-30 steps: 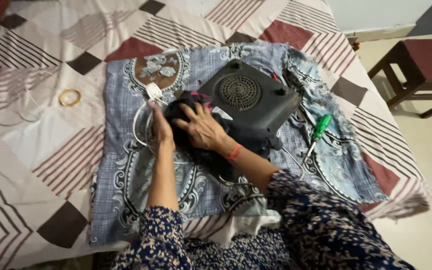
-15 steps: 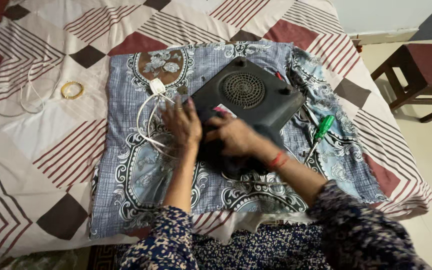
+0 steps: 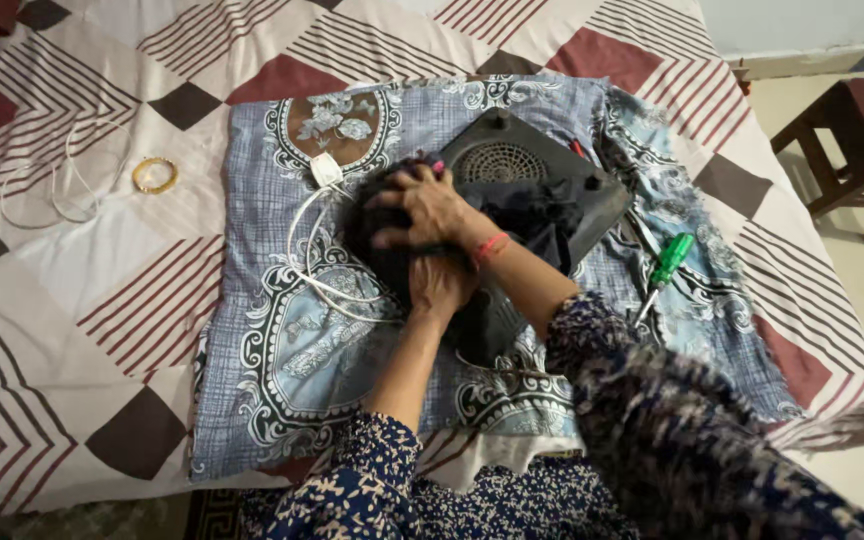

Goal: The person uses a green screwdriver to scrape dust from the underside of a black electronic device, then wipes the surface with a dark cloth. The device is turned over and cleaned on multiple sides.

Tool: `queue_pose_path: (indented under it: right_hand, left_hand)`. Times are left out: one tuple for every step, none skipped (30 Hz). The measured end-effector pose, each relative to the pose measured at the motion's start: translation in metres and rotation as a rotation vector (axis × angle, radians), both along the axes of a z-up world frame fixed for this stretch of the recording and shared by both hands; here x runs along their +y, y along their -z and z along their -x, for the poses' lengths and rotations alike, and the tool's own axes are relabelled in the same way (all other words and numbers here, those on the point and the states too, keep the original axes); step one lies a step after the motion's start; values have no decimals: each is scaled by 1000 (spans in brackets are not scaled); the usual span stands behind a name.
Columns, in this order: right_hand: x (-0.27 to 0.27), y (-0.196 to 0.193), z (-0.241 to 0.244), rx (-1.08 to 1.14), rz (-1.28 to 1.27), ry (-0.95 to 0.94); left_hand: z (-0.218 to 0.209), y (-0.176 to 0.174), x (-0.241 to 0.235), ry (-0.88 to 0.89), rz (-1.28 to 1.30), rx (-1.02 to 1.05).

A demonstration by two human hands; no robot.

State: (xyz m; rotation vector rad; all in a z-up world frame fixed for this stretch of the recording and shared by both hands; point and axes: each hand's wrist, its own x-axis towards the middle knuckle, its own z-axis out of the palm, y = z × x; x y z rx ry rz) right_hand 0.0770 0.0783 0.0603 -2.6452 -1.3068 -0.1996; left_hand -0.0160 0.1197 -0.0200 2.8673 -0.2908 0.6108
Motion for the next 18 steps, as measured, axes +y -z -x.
queue_pose_path:
  right_hand:
    - [3,12,-13,60,-4,43]
    - [-1,27,-22,126,-5,90]
    - [-6,41,-32,82,-24,155]
    - [-12,44,-50,24,-43,219]
    - [-19,45,-69,-35,-63,283]
    - [-29,47,-82,-35,-140,312]
    - [-40,48,-92,-34,-217,342]
    - [-46,50,-100,-170,-143,411]
    - [-53,50,-108,-307,-68,477]
    - [-66,47,-115,-362,-146,537]
    - [-80,43,-121,-416,-226,596]
    - [-96,35,-129,-382,-337,562]
    - [-104,30,-133,-347,-447,526]
    - [-110,30,-133,-337,-483,576]
    - [-118,30,-130,-328,-519,625]
    - [-125,31,-125,-320,-553,676]
    - [-130,33,-116,-287,-577,743]
    - [-136,38,-102,-256,-603,811]
  left_hand:
    - [-1,-1,1,-27,-48,55]
    - [4,2,0,-16,18,58]
    - [10,3,1,-5,85,62]
    - [6,-2,3,6,151,50]
    - [2,-8,3,-19,131,35]
    - [4,-10,4,-52,108,29]
    - [6,-12,3,-85,85,22]
    - [9,-13,3,-65,143,-15]
    - [10,-14,3,-45,200,-52]
    - [11,-16,2,-25,259,-92]
    - [13,-18,1,-30,262,-70]
    - [12,-21,0,-32,264,-56]
    - [12,-24,2,-35,267,-43]
    - [12,-25,0,-42,264,-29]
    - [12,-26,-1,-49,261,-15]
    - [13,-26,-1,-56,261,-2]
    - [13,-26,-2,-128,262,-5]
    - [13,-26,-2,-198,261,-10]
